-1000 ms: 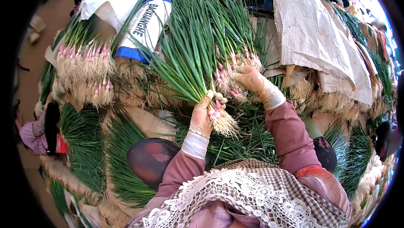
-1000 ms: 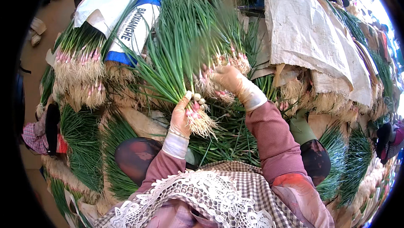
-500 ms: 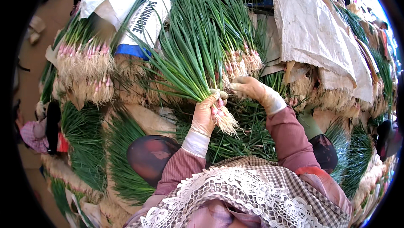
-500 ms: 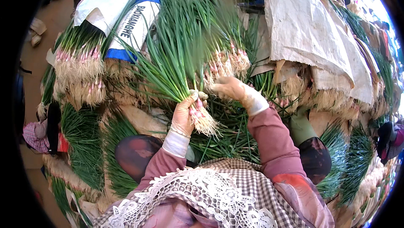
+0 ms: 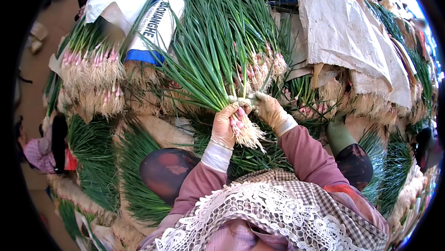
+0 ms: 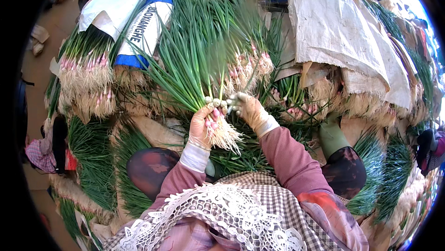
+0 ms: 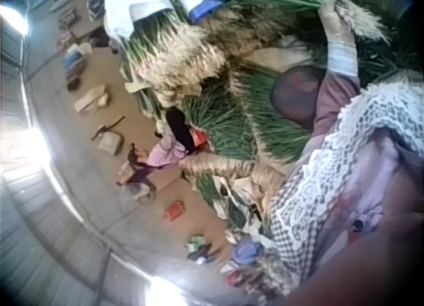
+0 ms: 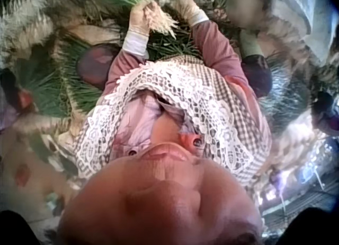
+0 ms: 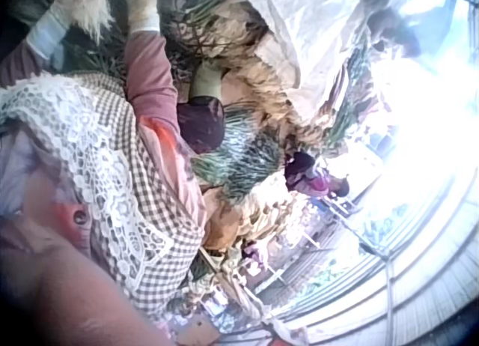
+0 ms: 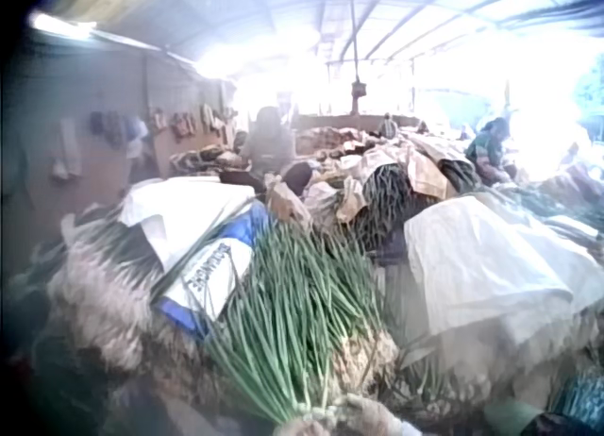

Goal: The person bunches green onions and strips away the outer layers by hand.

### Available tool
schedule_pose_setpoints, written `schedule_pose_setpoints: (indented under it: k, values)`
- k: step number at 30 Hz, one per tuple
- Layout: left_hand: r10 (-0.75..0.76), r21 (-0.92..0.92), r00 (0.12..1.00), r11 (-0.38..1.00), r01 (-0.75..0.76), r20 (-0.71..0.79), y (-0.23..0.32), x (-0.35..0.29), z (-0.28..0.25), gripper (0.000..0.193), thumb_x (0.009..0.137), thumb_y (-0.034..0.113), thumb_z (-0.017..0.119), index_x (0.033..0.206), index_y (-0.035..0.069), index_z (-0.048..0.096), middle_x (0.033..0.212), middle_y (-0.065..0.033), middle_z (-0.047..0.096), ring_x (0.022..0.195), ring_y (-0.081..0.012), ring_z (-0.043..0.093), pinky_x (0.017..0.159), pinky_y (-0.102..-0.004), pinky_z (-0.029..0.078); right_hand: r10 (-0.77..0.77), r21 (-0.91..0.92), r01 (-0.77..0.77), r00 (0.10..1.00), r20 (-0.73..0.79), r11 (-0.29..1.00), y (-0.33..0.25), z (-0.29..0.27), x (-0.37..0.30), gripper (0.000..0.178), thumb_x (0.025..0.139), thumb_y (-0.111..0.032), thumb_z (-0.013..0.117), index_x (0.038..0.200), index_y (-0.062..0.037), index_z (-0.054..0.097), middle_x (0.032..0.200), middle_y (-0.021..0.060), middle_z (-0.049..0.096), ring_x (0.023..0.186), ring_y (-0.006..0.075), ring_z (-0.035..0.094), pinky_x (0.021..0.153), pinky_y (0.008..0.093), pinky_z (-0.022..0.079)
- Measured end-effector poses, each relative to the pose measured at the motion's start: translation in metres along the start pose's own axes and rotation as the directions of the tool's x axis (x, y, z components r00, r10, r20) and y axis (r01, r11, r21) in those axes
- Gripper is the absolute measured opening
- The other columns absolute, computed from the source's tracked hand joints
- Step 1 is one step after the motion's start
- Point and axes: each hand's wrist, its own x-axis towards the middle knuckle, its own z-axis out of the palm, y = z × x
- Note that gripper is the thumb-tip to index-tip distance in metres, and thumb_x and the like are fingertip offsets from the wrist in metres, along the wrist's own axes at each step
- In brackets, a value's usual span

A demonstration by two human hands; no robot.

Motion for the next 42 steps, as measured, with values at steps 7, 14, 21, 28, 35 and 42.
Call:
schedule_pose_setpoints:
  k: [7, 14, 21, 28, 35, 42]
  values:
    - [0.033, -0.022, 0.990, 0.999, -0.031, 0.138, 0.009, -0.009, 0.007, 0.014, 0.075, 0.008, 0.052, 0.070, -0.005, 0.053, 0.075, -0.0158, 0.056, 0.075, -0.0245, 0.055, 0.071, -0.0286, 0.045, 0.068, -0.105, -0.033, 0.936, 0.344, 0.994, -0.031, 0.083, -0.031, 0.026, 0.084, -0.025, 0.042, 0.078, -0.0030, 0.054, 0.058, 0.0031, 0.054, 0.035, 0.0056, 0.043, 0.029, 0.0139, 0.032]
    - [0.011, 0.083, 0.999, 0.996, -0.015, 0.048, 0.016, -0.010, 0.011, 0.013, 0.076, 0.003, 0.051, 0.089, 0.002, 0.052, 0.083, -0.0147, 0.059, 0.085, -0.0272, 0.056, 0.072, -0.0352, 0.047, 0.365, -0.910, 0.333, 0.902, 0.231, -0.248, 0.045, -0.017, -0.001, 0.029, 0.075, -0.028, 0.049, 0.088, -0.0043, 0.059, 0.085, 0.0137, 0.059, 0.080, 0.0276, 0.056, 0.071, 0.0333, 0.043]
    - [-0.086, 0.362, 0.994, 0.926, 0.105, -0.067, 0.000, -0.006, 0.005, 0.009, 0.075, 0.003, 0.052, 0.084, 0.001, 0.052, 0.074, -0.0134, 0.059, 0.060, -0.0152, 0.056, 0.051, -0.0254, 0.049, -0.430, -0.863, 0.364, 0.881, 0.198, 0.349, -0.049, 0.048, -0.035, 0.030, 0.073, -0.029, 0.055, 0.085, -0.0018, 0.056, 0.071, 0.0166, 0.057, 0.070, 0.0260, 0.056, 0.065, 0.0318, 0.043]
    - [-0.049, 0.298, 0.983, 0.949, 0.102, -0.179, -0.003, -0.007, 0.010, 0.009, 0.077, 0.004, 0.049, 0.085, 0.000, 0.051, 0.075, -0.0147, 0.057, 0.071, -0.0227, 0.059, 0.063, -0.0311, 0.050, -0.479, -0.823, 0.388, 0.862, 0.165, 0.415, -0.066, 0.070, -0.052, 0.022, 0.079, -0.023, 0.048, 0.085, -0.0029, 0.054, 0.068, 0.0062, 0.054, 0.062, 0.0156, 0.048, 0.057, 0.0259, 0.038]
    - [-0.081, 0.063, 0.977, 0.993, 0.095, -0.196, -0.003, -0.006, -0.002, 0.018, 0.077, 0.005, 0.049, 0.095, 0.001, 0.049, 0.075, -0.0094, 0.055, 0.071, -0.0225, 0.057, 0.069, -0.0373, 0.050, -0.373, -0.583, 0.316, 0.928, 0.024, 0.748, -0.072, 0.047, -0.047, 0.024, 0.081, -0.030, 0.047, 0.067, -0.0115, 0.053, 0.050, -0.0062, 0.042, 0.039, 0.0037, 0.035, 0.035, 0.0162, 0.028]
    - [-0.108, 0.246, 0.966, 0.955, 0.166, -0.234, -0.006, -0.009, 0.000, 0.020, 0.076, 0.004, 0.051, 0.096, 0.001, 0.051, 0.066, -0.0071, 0.053, 0.055, -0.0173, 0.054, 0.051, -0.0314, 0.048, -0.318, -0.568, 0.254, 0.948, -0.013, 0.783, -0.057, 0.068, -0.009, 0.016, 0.076, -0.023, 0.055, 0.074, -0.0071, 0.054, 0.053, -0.0064, 0.041, 0.043, 0.0032, 0.034, 0.040, 0.0157, 0.027]
